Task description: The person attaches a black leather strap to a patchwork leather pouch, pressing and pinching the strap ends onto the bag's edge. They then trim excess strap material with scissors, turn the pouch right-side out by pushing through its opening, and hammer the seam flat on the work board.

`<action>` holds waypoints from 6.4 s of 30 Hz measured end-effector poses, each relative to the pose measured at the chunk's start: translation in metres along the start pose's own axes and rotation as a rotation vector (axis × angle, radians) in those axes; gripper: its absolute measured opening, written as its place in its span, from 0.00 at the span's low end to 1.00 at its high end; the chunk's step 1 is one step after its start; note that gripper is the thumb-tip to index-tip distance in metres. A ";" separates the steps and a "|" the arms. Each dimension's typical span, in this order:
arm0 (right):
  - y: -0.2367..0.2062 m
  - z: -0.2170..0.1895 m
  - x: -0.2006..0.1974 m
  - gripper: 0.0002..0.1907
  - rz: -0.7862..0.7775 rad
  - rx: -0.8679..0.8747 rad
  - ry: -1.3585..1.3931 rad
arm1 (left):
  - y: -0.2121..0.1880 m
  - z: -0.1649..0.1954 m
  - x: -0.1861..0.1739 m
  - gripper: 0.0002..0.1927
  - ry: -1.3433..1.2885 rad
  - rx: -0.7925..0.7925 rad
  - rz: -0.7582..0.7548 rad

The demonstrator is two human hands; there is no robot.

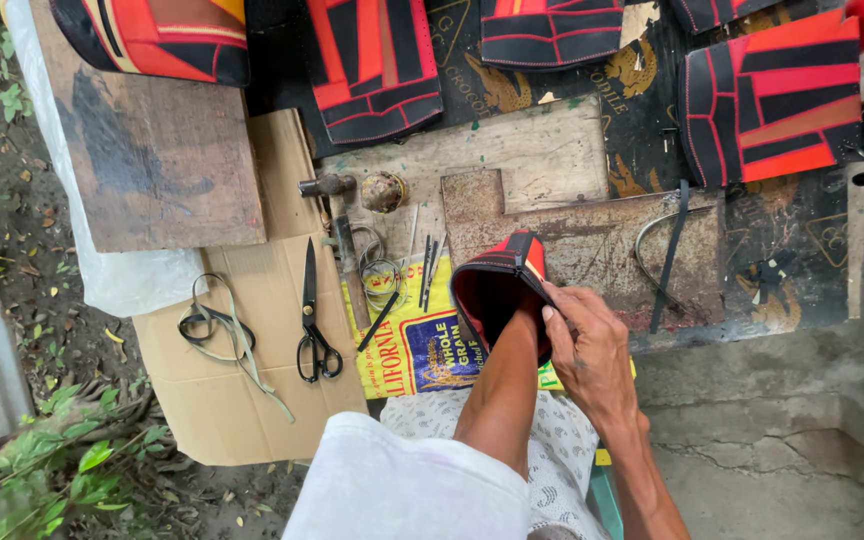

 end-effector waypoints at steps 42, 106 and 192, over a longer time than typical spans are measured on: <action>-0.018 -0.002 0.036 0.28 0.031 -0.149 0.013 | -0.158 0.106 -0.019 0.12 1.657 1.389 -0.077; 0.013 0.018 0.036 0.29 -0.081 -0.075 0.060 | -0.037 0.061 -0.005 0.09 1.966 0.541 -0.611; 0.071 -0.035 0.050 0.14 -0.233 -0.284 -0.359 | -0.031 0.080 -0.029 0.12 2.048 0.593 -0.240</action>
Point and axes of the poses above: each hand's wrist, its own y-axis towards the middle knuckle, its own x-axis out of the palm, z = x × y, the point moved 6 cm from there along y, towards the middle knuckle, and after that the axes turned 1 degree about y, right-handed, at the moved point
